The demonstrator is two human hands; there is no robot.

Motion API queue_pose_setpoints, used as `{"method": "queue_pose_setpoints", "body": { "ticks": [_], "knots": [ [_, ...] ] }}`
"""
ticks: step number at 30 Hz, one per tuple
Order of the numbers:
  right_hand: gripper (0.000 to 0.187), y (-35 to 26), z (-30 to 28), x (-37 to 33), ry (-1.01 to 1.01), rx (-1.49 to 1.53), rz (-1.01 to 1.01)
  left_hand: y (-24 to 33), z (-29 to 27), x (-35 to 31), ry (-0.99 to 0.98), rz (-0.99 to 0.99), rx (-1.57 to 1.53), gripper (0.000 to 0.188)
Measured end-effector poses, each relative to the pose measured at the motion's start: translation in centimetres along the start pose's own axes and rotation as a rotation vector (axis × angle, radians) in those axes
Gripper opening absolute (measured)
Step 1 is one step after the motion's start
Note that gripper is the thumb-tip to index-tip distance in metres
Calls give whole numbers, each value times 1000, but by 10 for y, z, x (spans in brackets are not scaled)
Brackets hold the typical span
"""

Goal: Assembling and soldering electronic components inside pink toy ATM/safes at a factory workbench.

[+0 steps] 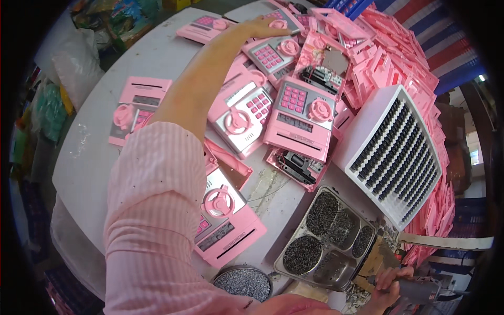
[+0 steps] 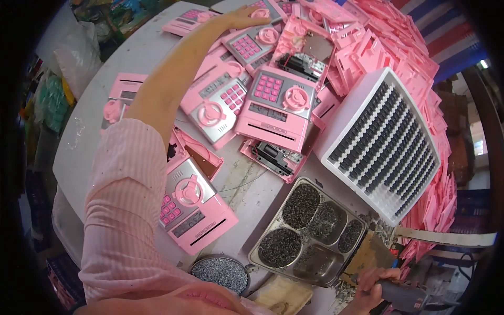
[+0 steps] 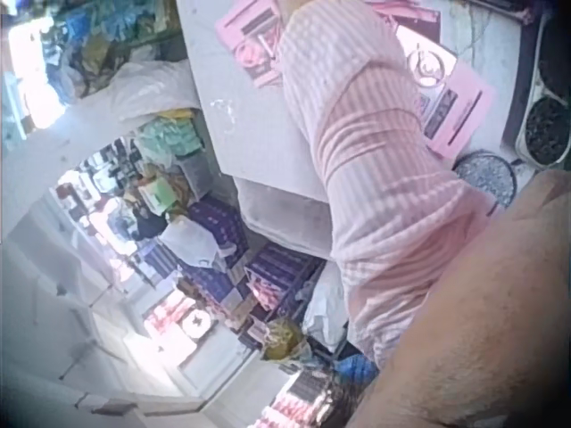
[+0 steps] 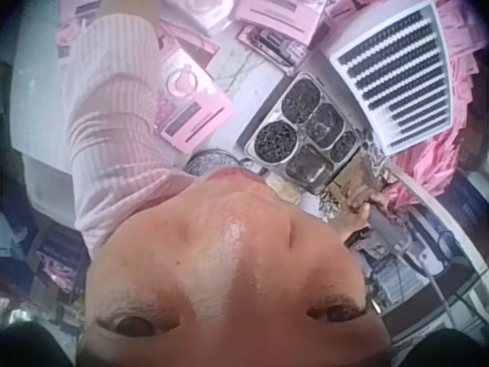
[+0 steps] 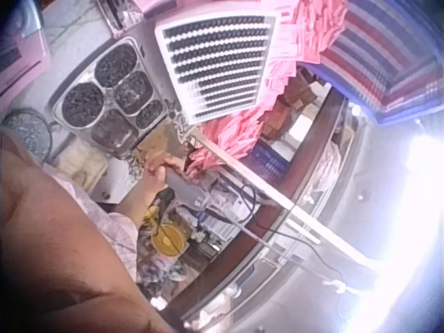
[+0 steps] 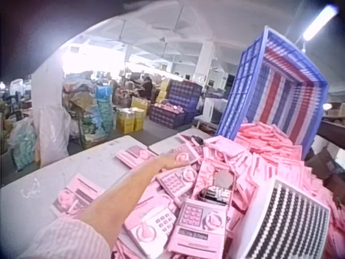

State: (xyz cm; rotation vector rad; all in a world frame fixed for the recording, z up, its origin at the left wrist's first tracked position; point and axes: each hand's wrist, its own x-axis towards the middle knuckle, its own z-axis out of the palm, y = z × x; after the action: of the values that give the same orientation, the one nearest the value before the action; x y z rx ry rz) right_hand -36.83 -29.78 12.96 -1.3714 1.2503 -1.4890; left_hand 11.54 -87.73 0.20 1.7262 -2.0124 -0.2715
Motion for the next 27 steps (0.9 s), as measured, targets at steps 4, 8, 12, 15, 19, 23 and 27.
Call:
{"method": "queue_pose_setpoints", "body": {
  "ticks": [4, 8, 12, 15, 19, 23, 27],
  "knots": [
    [40, 6, -5, -6, 143, 22, 16, 1, -16, -14, -198, 19, -231, 119],
    [39, 13, -6, 0, 165, 59, -14, 16, -40, -84, -170, 57, -118, 102],
    [38, 14, -5, 3, 102, 79, -50, 52, -71, -180, -513, 34, -356, 71],
    [39, 23, 0, 5, 69, 108, -58, 45, -114, -247, -592, 129, -143, 62],
    [41, 25, 1, 8, 107, 99, -60, 63, -168, -201, -784, 109, 151, 56],
    [40, 29, 8, 23, 32, 143, -87, 51, -122, -67, -177, 172, -95, 70],
    [40, 27, 12, 17, 0, 88, -76, 103, -53, -24, 164, -249, -172, 96]
  ]
}}
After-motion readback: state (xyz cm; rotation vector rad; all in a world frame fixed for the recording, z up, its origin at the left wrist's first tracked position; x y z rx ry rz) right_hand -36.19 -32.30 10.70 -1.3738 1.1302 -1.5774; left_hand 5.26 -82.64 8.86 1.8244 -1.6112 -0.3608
